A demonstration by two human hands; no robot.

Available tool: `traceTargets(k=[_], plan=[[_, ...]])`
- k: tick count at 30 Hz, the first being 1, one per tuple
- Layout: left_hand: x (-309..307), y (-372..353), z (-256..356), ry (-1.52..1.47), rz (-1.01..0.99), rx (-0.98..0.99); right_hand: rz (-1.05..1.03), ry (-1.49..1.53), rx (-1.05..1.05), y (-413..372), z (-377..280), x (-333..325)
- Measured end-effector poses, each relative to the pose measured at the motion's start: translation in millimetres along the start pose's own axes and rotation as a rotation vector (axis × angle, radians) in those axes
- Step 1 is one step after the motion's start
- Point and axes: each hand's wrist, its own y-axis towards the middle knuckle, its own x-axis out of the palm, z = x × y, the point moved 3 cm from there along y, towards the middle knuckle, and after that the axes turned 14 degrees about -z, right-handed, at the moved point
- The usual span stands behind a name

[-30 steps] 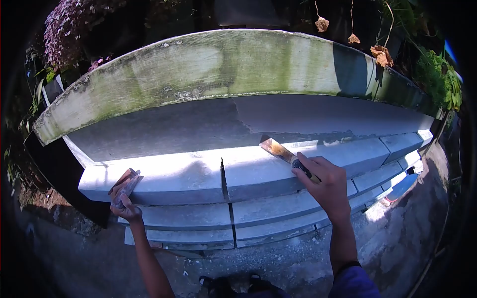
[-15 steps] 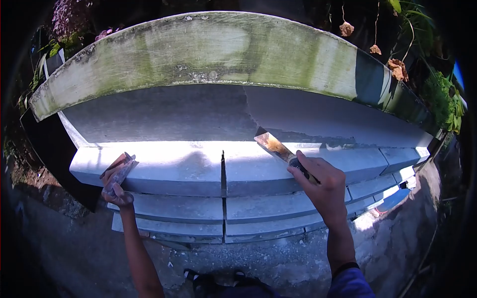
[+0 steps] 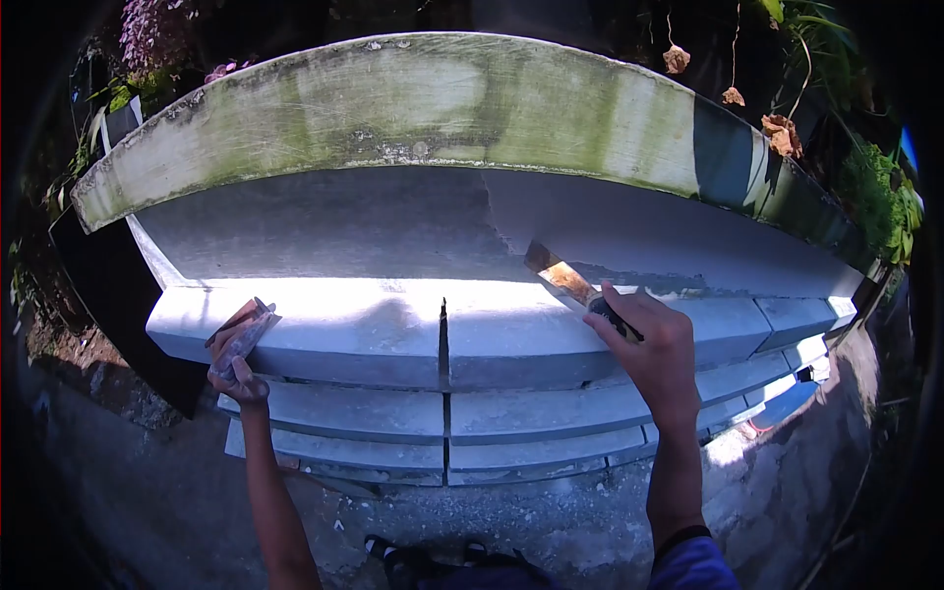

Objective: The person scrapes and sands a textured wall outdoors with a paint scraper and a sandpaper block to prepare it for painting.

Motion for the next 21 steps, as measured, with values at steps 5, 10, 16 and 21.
traceTargets(k=[5, 10, 16, 21], plan=[[-5, -3, 2, -0.012, -0.076, -0.029, 0.084, 0.151, -0.05, -6, 4, -9], [-7, 0, 3, -0.01, -0.066, -0.033, 0.037, 0.387, 0.143, -41, 13, -28], [0, -1, 5, 0.001, 0.004, -0.039, 0.154, 0.668, 0.15, -58, 21, -34], [1, -3, 0, 0.027, 0.035, -0.017, 0.572, 0.63, -0.052, -48, 14, -43]])
